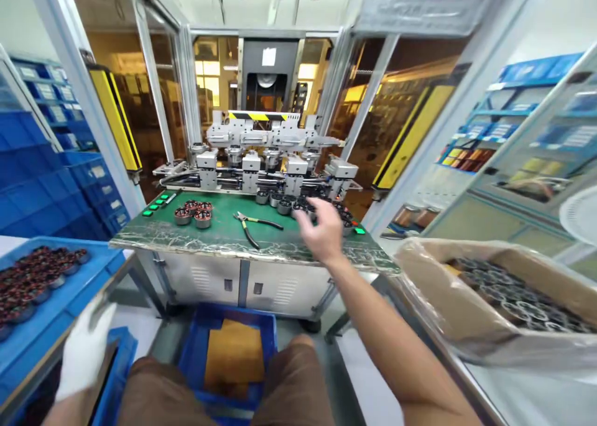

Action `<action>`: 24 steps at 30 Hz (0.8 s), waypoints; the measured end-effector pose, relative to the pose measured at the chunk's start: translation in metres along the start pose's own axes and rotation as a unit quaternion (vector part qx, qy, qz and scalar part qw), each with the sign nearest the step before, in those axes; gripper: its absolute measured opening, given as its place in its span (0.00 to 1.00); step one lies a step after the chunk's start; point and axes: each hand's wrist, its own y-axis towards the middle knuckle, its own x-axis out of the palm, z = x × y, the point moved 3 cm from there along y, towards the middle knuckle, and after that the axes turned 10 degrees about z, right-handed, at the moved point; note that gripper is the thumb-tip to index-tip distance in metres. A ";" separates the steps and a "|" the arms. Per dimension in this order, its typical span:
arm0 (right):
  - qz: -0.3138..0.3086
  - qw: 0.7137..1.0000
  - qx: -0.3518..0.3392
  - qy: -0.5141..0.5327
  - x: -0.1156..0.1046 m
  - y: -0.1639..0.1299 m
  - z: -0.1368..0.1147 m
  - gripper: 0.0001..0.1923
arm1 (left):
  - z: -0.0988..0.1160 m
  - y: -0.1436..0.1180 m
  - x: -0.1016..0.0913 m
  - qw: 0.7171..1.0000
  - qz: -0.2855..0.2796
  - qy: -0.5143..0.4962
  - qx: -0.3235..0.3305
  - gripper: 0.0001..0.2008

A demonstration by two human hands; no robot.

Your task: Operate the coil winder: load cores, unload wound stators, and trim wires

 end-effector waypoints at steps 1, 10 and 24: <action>-0.036 0.997 -0.047 0.046 0.022 -0.002 -0.030 0.24 | 0.018 0.028 0.000 0.999 0.030 -0.012 0.023 0.28; -0.294 0.910 -0.247 0.157 0.155 -0.025 -0.184 0.28 | 0.121 0.197 0.088 0.980 -0.150 -0.037 0.122 0.51; -0.387 0.874 -0.286 0.072 0.154 -0.048 -0.213 0.17 | 0.082 0.195 0.080 0.965 -0.184 -0.114 0.148 0.42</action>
